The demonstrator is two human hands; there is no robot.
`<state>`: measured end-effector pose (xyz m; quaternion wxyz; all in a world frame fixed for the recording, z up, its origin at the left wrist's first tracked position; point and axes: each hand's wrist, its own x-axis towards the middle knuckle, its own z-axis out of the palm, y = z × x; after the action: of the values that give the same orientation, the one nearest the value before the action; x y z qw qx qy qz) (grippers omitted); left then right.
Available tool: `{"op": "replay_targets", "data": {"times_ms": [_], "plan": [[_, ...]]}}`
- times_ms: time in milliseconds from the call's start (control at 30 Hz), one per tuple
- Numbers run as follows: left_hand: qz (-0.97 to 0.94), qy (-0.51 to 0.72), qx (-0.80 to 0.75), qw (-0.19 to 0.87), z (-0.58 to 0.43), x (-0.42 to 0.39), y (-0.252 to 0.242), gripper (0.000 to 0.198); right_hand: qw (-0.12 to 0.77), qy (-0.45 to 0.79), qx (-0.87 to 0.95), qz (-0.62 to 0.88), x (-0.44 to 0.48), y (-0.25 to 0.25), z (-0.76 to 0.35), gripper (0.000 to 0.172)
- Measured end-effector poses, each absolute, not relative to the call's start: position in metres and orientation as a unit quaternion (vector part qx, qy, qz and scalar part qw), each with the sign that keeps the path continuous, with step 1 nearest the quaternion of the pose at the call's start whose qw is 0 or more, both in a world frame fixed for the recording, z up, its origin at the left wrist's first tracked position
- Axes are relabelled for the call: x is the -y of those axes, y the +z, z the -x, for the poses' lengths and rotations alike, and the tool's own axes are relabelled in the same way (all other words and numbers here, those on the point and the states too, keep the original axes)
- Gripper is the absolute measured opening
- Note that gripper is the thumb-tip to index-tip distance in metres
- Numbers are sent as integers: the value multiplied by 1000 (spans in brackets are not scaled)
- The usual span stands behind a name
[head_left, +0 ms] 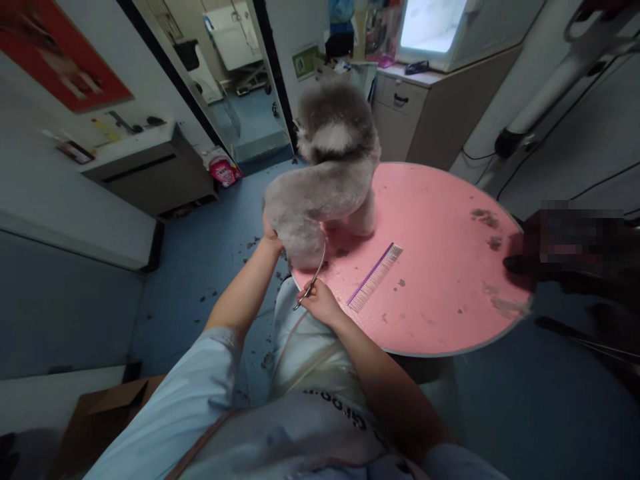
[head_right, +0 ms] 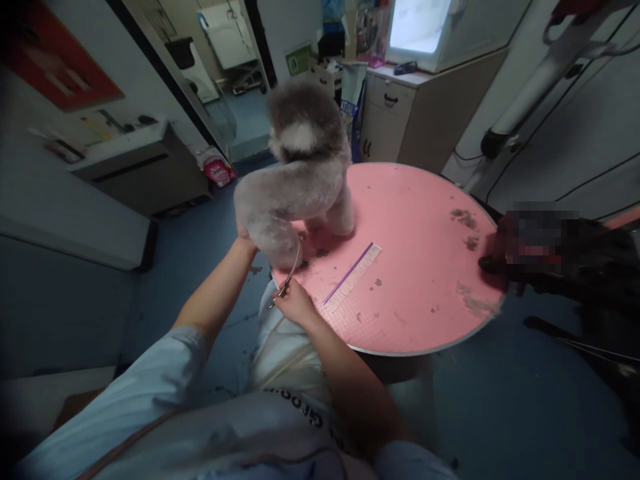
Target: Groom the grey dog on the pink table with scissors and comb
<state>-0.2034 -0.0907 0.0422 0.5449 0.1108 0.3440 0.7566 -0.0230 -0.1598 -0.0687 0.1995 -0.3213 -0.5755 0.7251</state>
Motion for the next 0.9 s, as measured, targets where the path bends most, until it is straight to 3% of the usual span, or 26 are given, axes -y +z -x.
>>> {"op": "replay_targets", "data": {"times_ms": [633,900], "plan": [[-91,760,-363,532,200,92,46,67,135,824,444,326,165,-74,20,31],[-106,759,-360,532,202,90,43,68,93,856,396,318,167,-66,13,41]]}}
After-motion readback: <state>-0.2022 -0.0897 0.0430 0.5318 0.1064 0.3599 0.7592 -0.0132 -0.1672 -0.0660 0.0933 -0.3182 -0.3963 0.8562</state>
